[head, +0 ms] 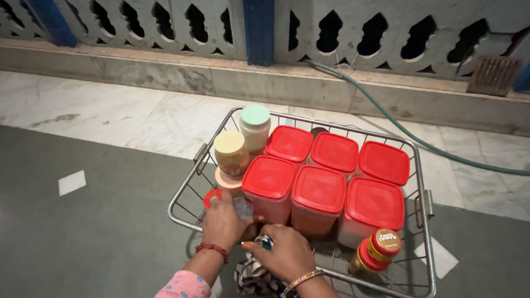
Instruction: The person sits on the floor and organizes various plastic containers with red, green, and beige lids into a metal wire basket. They pick up each container, wipe it with a cloth, and place it into the basket, arranging them neatly.
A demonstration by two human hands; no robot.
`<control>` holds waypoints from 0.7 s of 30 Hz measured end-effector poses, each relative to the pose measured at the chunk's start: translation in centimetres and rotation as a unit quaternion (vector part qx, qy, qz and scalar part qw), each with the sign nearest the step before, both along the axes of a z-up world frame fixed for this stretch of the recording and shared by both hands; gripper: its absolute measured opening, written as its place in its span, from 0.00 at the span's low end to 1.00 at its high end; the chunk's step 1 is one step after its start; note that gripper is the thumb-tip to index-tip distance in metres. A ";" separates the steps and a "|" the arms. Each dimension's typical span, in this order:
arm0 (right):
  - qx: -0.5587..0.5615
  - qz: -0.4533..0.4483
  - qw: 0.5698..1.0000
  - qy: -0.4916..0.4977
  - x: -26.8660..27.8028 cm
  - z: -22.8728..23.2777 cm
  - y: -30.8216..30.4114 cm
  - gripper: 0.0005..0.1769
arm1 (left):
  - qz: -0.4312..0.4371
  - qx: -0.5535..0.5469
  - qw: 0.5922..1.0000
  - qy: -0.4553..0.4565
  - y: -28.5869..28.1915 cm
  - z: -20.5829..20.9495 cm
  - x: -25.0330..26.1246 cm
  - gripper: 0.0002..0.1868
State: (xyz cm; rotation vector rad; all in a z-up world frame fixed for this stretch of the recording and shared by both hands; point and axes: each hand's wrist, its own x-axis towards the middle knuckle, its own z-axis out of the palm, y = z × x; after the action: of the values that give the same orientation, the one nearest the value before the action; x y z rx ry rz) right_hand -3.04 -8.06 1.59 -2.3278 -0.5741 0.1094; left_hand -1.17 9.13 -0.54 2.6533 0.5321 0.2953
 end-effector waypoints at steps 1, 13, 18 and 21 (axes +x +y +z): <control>0.004 -0.007 1.000 -0.005 -0.2 -0.1 -0.3 0.28 | 0.000 0.010 1.000 -0.023 -0.2 0.2 -0.2 0.45; 0.220 -0.095 0.967 -0.087 -2.4 -3.0 -4.7 0.14 | -0.233 -0.213 0.935 -0.160 -6.7 0.3 -2.6 0.13; 0.204 -0.204 0.938 -0.191 -3.7 -4.6 -8.7 0.11 | -0.325 -0.220 0.912 -0.123 -11.4 0.3 -3.1 0.11; 0.135 -0.299 0.908 -0.261 -4.0 -5.7 -10.8 0.12 | -0.354 -0.232 0.900 -0.107 -14.1 0.5 -3.9 0.13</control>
State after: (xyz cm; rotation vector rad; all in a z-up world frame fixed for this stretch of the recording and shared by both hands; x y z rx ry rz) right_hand -7.07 -18.89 -4.12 -2.1427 -0.0821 -0.8483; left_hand -5.11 -4.96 -0.07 2.1250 -0.3992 0.1939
